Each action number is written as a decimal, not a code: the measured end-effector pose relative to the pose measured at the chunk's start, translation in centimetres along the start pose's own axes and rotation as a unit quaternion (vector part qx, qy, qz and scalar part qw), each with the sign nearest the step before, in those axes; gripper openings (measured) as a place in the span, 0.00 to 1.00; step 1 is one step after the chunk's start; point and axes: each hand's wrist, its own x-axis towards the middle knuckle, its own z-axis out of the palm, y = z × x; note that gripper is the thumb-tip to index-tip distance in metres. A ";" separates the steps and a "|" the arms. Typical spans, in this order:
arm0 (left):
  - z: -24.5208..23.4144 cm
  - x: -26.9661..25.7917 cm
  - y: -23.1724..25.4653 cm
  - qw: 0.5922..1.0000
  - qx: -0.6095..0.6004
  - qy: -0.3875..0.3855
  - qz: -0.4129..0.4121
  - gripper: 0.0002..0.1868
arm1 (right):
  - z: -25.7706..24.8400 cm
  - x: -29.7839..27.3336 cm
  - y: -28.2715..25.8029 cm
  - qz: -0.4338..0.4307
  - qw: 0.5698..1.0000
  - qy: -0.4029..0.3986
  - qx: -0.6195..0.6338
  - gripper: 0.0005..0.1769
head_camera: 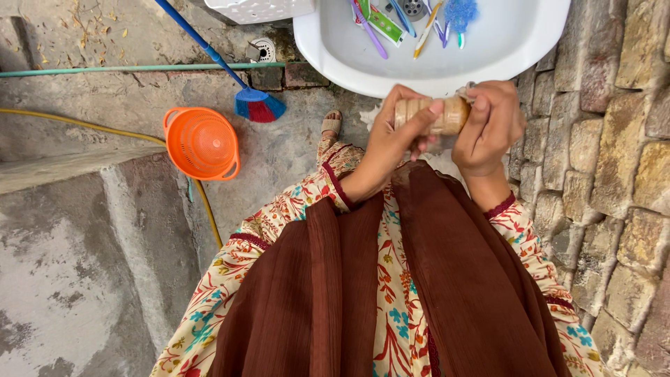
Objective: The person cleans a plastic organizer, soap bottles, toothbrushes, and toothpaste tubes by hand using a small brush and a cloth in a sink.
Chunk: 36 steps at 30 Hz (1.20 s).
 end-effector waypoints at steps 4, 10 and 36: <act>-1.0 0.6 1.7 0.877 0.335 -0.057 0.340 0.21 | 0.7 0.6 -0.6 0.170 0.980 -0.002 0.108 0.14; -2.8 0.8 4.9 0.675 0.559 -0.211 0.433 0.15 | 0.1 2.0 2.7 0.389 0.851 -0.235 0.262 0.12; -4.7 1.3 1.2 0.934 0.352 0.010 0.058 0.26 | 1.1 1.8 2.9 0.489 0.698 0.069 0.519 0.07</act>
